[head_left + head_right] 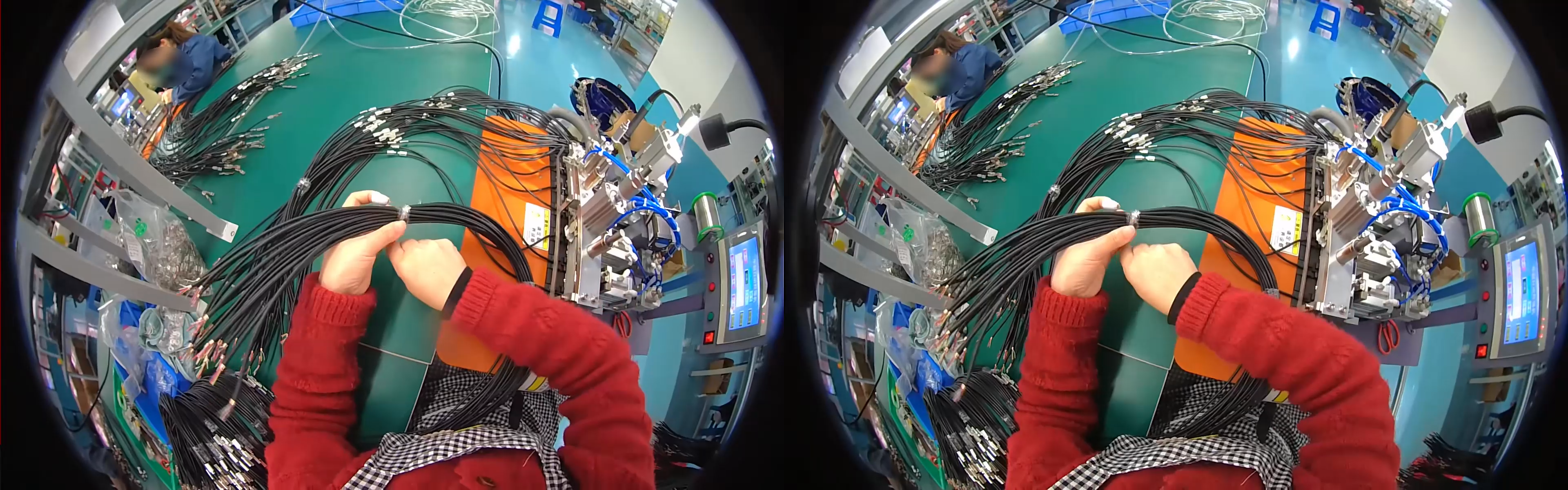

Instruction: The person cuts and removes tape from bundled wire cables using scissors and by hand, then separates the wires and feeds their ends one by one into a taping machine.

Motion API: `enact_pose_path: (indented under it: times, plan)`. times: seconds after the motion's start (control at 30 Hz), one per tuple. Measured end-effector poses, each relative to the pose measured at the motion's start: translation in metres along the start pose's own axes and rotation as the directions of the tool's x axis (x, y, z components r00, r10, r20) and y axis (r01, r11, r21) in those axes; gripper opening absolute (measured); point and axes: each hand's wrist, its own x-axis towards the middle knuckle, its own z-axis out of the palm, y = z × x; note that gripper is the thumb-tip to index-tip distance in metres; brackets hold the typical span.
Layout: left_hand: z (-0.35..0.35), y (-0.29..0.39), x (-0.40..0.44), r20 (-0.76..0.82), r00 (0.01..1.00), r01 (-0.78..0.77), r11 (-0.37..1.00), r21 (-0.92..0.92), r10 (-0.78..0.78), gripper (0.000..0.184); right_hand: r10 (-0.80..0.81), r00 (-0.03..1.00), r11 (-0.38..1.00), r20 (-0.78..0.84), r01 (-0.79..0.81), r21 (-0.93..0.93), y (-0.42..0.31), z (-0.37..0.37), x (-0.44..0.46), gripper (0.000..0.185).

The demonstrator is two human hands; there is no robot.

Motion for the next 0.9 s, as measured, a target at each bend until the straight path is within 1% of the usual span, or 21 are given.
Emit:
enact_pose_path:
  times: [0.03, 0.1, 0.17, 0.2, 0.23, 0.27, 0.33, 0.37, 0.4, 0.43, 0.47, 0.5, 0.57, 0.6, 0.67, 0.7, 0.83, 0.9]
  plan:
    - [0.000, 0.001, 0.000, 0.000, 1.000, 0.002, 1.000, 0.000, -0.002, 0.035, 0.001, 1.000, 1.000, 0.001, -0.001, 0.001, 0.002, -0.001, 0.000, 0.010]
    - [0.001, 0.006, 0.001, 0.005, 1.000, -0.030, 0.997, 0.073, 0.030, 0.036, -0.117, 0.986, 0.993, -0.117, 0.120, 0.019, 0.009, -0.010, 0.002, 0.014]
    - [0.001, 0.010, 0.002, 0.005, 0.998, -0.063, 0.988, 0.142, 0.063, 0.038, -0.234, 0.944, 0.969, -0.231, 0.246, 0.024, 0.016, -0.024, 0.009, 0.019]
    - [0.000, 0.011, 0.002, -0.002, 0.998, -0.062, 0.988, 0.140, 0.063, 0.038, -0.130, 0.972, 0.988, -0.194, 0.142, 0.054, 0.017, -0.048, 0.018, 0.029]
    - [-0.001, 0.012, 0.002, 0.003, 0.996, -0.085, 0.979, 0.187, 0.086, 0.038, -0.026, 0.988, 0.996, -0.152, 0.038, 0.077, 0.022, -0.070, 0.031, 0.040]
    - [-0.002, 0.013, 0.003, 0.012, 0.994, -0.111, 0.966, 0.234, 0.111, 0.038, 0.116, 0.967, 0.977, -0.228, -0.070, 0.202, 0.042, -0.070, 0.046, 0.045]
    - [-0.002, 0.016, 0.003, 0.043, 0.987, -0.159, 0.931, 0.329, 0.154, 0.038, 0.133, 0.991, 0.889, -0.025, -0.108, 0.444, 0.082, -0.073, 0.078, 0.027]
    - [-0.001, 0.017, 0.004, 0.055, 0.986, -0.168, 0.928, 0.331, 0.159, 0.038, 0.138, 0.990, 0.890, -0.036, -0.108, 0.442, 0.089, -0.066, 0.083, 0.027]
    - [0.000, 0.018, 0.002, 0.069, 0.983, -0.182, 0.925, 0.334, 0.169, 0.037, 0.019, 0.969, 0.769, 0.245, -0.171, 0.616, 0.098, -0.052, 0.088, 0.022]
    - [0.001, 0.019, -0.001, 0.084, 0.980, -0.201, 0.921, 0.335, 0.183, 0.037, -0.162, 0.868, 0.622, 0.469, -0.279, 0.732, 0.105, -0.037, 0.093, 0.020]
    - [0.001, 0.021, -0.002, 0.096, 0.974, -0.225, 0.915, 0.334, 0.205, 0.037, -0.379, 0.699, 0.473, 0.606, -0.417, 0.776, 0.113, -0.026, 0.101, 0.023]
    - [0.001, 0.023, -0.002, 0.102, 0.968, -0.251, 0.909, 0.334, 0.229, 0.037, -0.600, 0.478, 0.343, 0.641, -0.570, 0.747, 0.118, -0.023, 0.109, 0.030]
    - [0.002, 0.027, -0.002, 0.112, 0.961, -0.277, 0.910, 0.309, 0.254, 0.037, -0.629, 0.400, 0.195, 0.666, -0.749, 0.633, 0.114, -0.025, 0.110, 0.032]
    - [0.004, 0.026, -0.002, 0.119, 0.959, -0.280, 0.918, 0.279, 0.257, 0.037, -0.630, 0.405, 0.197, 0.663, -0.742, 0.641, 0.112, -0.016, 0.109, 0.032]
    - [0.009, 0.025, 0.000, 0.139, 0.954, -0.291, 0.933, 0.213, 0.266, 0.038, -0.696, 0.289, 0.167, 0.657, -0.825, 0.540, 0.111, 0.003, 0.109, 0.030]
    - [0.010, 0.024, 0.001, 0.143, 0.951, -0.299, 0.930, 0.213, 0.273, 0.038, -0.694, 0.293, 0.171, 0.658, -0.820, 0.546, 0.107, -0.002, 0.109, 0.030]
    - [0.008, 0.014, -0.002, 0.082, 0.959, -0.277, 0.959, 0.067, 0.271, 0.042, -0.667, 0.259, 0.170, 0.699, -0.860, 0.481, 0.083, -0.029, 0.107, 0.032]
    - [0.007, 0.009, -0.005, 0.057, 0.962, -0.270, 0.959, 0.090, 0.266, 0.042, -0.660, 0.282, 0.185, 0.696, -0.838, 0.514, 0.079, -0.032, 0.109, 0.030]
